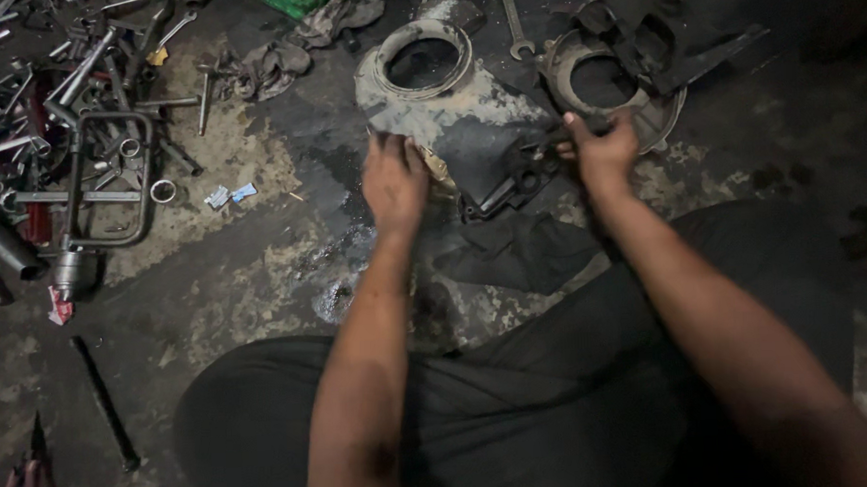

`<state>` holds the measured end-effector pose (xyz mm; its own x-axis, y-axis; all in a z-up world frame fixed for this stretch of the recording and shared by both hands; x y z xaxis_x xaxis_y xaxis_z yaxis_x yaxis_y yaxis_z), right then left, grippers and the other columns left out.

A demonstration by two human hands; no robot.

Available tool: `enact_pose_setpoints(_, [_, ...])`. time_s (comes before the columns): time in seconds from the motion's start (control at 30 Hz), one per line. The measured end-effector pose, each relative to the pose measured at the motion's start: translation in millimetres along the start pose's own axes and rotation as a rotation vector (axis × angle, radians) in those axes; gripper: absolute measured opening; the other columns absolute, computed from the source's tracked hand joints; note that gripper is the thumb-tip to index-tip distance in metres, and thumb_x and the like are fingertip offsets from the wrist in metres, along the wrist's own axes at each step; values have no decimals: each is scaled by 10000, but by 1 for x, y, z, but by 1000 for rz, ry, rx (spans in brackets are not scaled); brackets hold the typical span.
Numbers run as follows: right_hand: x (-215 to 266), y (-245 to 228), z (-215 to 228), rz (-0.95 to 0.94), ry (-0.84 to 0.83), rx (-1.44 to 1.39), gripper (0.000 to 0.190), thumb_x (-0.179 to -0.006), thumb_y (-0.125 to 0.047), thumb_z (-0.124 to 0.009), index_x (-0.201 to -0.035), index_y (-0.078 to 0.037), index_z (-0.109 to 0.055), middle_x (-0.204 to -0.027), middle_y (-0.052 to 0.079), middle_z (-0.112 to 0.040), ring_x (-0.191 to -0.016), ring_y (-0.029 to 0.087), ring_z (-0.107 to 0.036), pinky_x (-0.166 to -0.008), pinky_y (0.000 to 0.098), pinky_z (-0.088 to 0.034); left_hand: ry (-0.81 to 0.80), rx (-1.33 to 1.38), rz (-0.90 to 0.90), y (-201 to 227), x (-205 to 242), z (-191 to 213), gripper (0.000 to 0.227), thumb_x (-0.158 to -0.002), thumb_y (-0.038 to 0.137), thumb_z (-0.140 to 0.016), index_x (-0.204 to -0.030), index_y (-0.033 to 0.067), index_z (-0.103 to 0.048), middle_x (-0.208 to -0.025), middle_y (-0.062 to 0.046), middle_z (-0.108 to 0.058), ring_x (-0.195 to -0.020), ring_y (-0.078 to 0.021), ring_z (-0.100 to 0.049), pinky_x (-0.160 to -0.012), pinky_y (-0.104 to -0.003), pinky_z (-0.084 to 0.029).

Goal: The person manipulates and fits small components onto a large engine housing or fan shroud by hand while sitting on the floor surrounded by tools.

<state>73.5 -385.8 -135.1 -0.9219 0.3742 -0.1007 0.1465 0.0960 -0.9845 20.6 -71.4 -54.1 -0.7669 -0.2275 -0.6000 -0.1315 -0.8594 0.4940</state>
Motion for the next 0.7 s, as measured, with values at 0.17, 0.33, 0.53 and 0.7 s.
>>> enact_pose_setpoints(0.17, [9,-1,-4,-157,-51,-7,453,-931,-90,-808,-1207,-5,-459,-903,142,-705,-627,213,-730,-520,323,-617,-320,-140,60,7,5,-14,551,-1013,382,-565,-1451,55,-495,-1594,-156,-366,-1469,-347,-368,-1136,-552,-361])
enact_pose_setpoints(0.33, [9,-1,-2,-101,-17,6,464,-932,-81,-788,-1234,-37,-439,-1008,150,-697,-626,206,-724,-525,324,-618,-559,-311,-37,5,16,-15,906,-969,502,-584,-1626,67,-137,-1707,-148,-32,-1572,-335,-38,-1233,-593,-167])
enact_pose_setpoints(0.53, [13,12,-8,-97,-115,23,428,-911,-63,-787,-1128,-24,-420,-960,141,-699,-616,203,-728,-500,328,-615,-567,-289,13,6,18,-17,931,-968,491,-616,-1642,85,-117,-1724,-138,-22,-1592,-338,-24,-1242,-570,-182])
enact_pose_setpoints(0.7, [19,-3,-5,-172,-139,272,329,-916,-161,-823,-1038,-18,-554,-842,96,-716,-613,166,-720,-483,307,-584,-601,-335,42,8,17,-20,957,-946,492,-629,-1633,85,-101,-1720,-127,-26,-1590,-329,-45,-1223,-562,-216])
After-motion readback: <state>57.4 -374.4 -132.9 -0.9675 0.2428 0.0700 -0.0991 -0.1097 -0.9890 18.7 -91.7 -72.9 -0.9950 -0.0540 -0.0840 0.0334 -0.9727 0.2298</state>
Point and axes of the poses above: each hand's wrist, its own x-axis away from the middle knuckle, its own z-axis out of the back of the hand, y = z × x, the point moved 3 cm from there along -x, towards the middle knuckle
